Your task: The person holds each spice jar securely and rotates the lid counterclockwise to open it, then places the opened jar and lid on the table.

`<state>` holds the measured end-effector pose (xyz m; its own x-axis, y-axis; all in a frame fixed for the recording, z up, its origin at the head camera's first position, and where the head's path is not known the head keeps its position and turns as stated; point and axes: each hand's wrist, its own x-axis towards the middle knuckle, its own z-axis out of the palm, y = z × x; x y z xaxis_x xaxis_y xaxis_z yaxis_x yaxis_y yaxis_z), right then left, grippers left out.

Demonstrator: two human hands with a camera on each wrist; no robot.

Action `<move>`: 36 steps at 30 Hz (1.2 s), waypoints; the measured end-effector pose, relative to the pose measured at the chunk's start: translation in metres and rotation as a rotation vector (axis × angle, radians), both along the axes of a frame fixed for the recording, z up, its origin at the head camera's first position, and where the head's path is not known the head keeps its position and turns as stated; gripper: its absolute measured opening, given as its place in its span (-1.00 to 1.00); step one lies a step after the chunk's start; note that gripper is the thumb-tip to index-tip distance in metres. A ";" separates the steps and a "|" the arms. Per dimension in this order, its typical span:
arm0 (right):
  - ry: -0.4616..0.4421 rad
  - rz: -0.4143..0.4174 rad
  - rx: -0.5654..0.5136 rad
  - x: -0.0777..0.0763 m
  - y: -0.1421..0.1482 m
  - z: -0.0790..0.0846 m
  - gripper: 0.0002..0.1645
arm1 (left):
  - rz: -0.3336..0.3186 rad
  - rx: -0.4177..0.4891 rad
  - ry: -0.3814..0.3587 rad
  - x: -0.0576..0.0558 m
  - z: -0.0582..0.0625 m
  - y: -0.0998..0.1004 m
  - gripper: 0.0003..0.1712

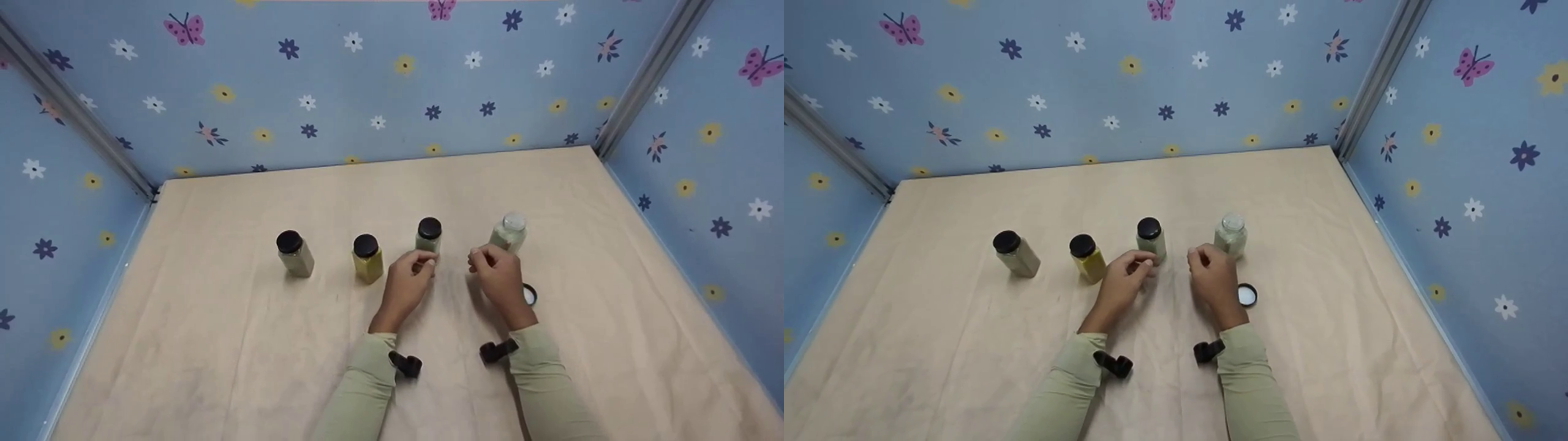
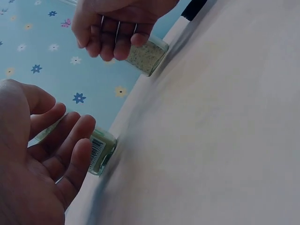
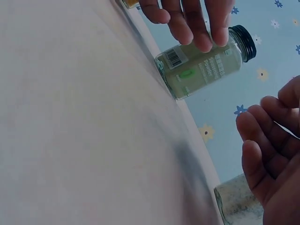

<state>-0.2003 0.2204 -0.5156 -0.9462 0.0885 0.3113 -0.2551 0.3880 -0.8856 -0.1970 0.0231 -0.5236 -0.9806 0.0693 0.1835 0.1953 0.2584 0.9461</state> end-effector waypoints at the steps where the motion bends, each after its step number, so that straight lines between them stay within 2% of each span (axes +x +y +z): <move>1: -0.014 0.009 -0.005 -0.001 -0.002 -0.001 -0.72 | 0.009 -0.002 0.002 0.000 0.000 -0.001 -0.80; 7: -0.093 0.040 -0.035 -0.008 -0.018 -0.002 -0.74 | 0.055 0.000 0.040 -0.002 0.001 -0.005 -0.87; 13: -0.137 0.063 -0.066 -0.013 -0.034 -0.001 -0.75 | 0.077 0.016 0.096 -0.002 0.004 -0.007 -0.85; 17: -0.168 0.049 -0.034 -0.018 -0.038 0.001 -0.77 | 0.082 0.031 0.116 -0.002 0.010 -0.008 -0.84; 23: -0.159 0.021 0.048 -0.022 -0.043 -0.002 -0.72 | 0.099 0.043 0.136 -0.002 0.017 -0.012 -0.84; 31: -0.170 0.085 0.092 -0.023 -0.046 -0.007 -0.57 | 0.091 -0.008 0.153 -0.004 0.025 -0.015 -0.83; 36: -0.150 0.117 0.105 -0.023 -0.047 -0.008 -0.48 | 0.120 -0.024 0.186 -0.008 0.028 -0.015 -0.84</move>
<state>-0.2236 0.1734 -0.5233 -0.9844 -0.0506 0.1684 -0.1727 0.4556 -0.8733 -0.2050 0.0086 -0.4957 -0.9316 -0.0396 0.3613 0.3319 0.3125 0.8900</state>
